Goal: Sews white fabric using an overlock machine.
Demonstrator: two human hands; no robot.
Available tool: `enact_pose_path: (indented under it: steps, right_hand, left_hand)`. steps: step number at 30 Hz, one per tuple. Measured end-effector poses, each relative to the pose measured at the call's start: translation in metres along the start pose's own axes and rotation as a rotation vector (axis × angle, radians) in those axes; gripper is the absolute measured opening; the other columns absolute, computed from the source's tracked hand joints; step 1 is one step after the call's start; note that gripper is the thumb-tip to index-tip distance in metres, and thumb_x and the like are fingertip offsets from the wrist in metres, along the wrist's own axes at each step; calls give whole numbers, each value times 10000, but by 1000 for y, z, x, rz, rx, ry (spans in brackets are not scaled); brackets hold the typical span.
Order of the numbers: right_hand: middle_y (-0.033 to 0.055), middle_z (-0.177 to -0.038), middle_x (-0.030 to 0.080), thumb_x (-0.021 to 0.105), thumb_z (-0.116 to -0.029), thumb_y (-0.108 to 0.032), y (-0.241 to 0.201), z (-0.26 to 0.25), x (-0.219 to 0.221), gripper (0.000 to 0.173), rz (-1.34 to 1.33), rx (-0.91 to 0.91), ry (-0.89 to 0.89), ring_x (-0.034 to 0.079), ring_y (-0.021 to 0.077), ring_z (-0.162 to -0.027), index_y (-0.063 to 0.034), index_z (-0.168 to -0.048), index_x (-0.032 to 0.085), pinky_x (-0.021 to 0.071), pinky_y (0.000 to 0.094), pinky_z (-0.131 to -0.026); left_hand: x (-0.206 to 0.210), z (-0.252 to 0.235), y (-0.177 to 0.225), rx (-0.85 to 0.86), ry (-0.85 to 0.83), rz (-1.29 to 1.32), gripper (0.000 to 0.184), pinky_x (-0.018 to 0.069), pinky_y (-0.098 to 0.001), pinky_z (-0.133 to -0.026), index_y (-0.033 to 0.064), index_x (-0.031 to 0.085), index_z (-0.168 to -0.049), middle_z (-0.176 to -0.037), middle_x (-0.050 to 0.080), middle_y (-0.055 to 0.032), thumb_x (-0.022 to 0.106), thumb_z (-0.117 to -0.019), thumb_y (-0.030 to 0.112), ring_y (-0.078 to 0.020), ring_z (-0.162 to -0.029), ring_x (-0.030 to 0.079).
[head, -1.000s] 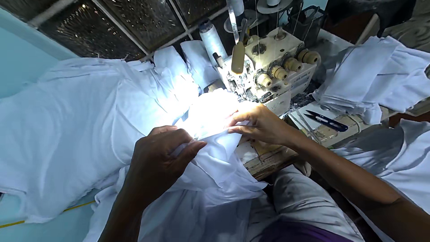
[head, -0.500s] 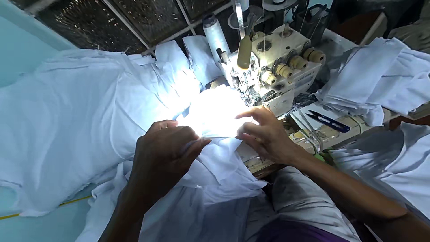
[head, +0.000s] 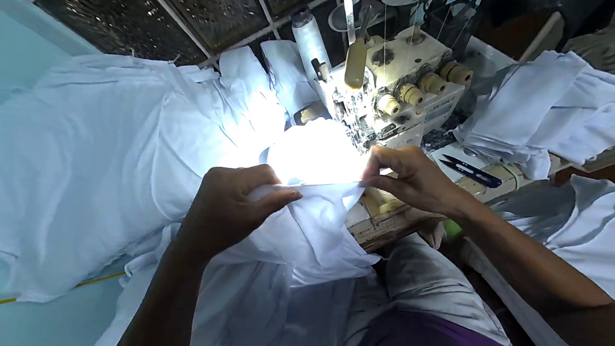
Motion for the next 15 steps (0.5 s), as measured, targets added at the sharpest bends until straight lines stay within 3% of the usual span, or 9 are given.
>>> enact_pose_path:
  steps: [2, 4, 7, 9, 10, 13, 15]
  right_hand:
    - [-19, -791, 662, 652, -966, -107, 3, 8, -4, 60, 36, 13, -56, 612, 2, -694, -56, -935, 651, 499, 155, -620]
    - [-18, -823, 657, 630, -976, -127, 5, 18, -5, 64, 117, 42, -136, 619, 30, -709, -74, -1009, 645, 514, 192, -626]
    - [6, -872, 689, 604, -968, -109, 0, 35, -2, 159, 291, 57, -246, 668, 113, -806, -81, -1112, 666, 558, 286, -789]
    - [14, -832, 699, 582, -985, -122, -6, 43, 2, 149, 371, 5, -273, 688, 123, -834, -69, -1050, 705, 503, 344, -1013]
    - [13, -829, 710, 575, -994, -143, -8, 47, 3, 168, 382, -9, -264, 696, 122, -844, -67, -1031, 720, 471, 364, -1066]
    - [4, -814, 718, 615, -983, -180, -7, 47, 2, 164, 357, 23, -170, 703, 104, -839, -67, -975, 733, 456, 368, -1086]
    - [31, -820, 725, 650, -942, -121, 0, 42, 1, 122, 302, 52, -85, 714, 133, -837, -39, -963, 737, 459, 433, -1091]
  left_hand:
    - [2, -4, -3, -16, -35, 71, 310, 341, -83, -495, 133, 642, -748, -616, 532, 117, 675, -936, 378, 105, -553, 461]
    - [4, -7, 1, 4, -56, 97, 293, 338, -74, -499, 145, 641, -749, -620, 514, 136, 670, -940, 366, 111, -558, 448]
    - [7, -8, 15, 83, -75, 28, 237, 398, -172, -677, 133, 692, -818, -731, 602, 106, 592, -959, 296, 52, -697, 521]
    - [10, -10, 28, 148, -83, -32, 247, 425, -267, -780, 118, 707, -851, -763, 629, 66, 544, -982, 249, -22, -748, 563]
    - [13, -11, 34, 170, -76, -60, 260, 424, -300, -800, 113, 705, -846, -745, 614, 51, 528, -994, 232, -51, -736, 567]
    - [20, -17, 39, 211, -41, -136, 284, 414, -357, -786, 70, 692, -829, -702, 567, -4, 512, -1011, 193, -124, -688, 547]
    - [21, -21, 35, 209, -12, -180, 273, 418, -393, -792, 30, 681, -847, -718, 576, -55, 519, -1015, 172, -179, -696, 559]
Point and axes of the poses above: each hand's wrist, its own z-axis away from the middle knuckle, its own x-axis out of the palm, y = z × x, the point moved 4 cm from there along -z, towards the middle knuckle
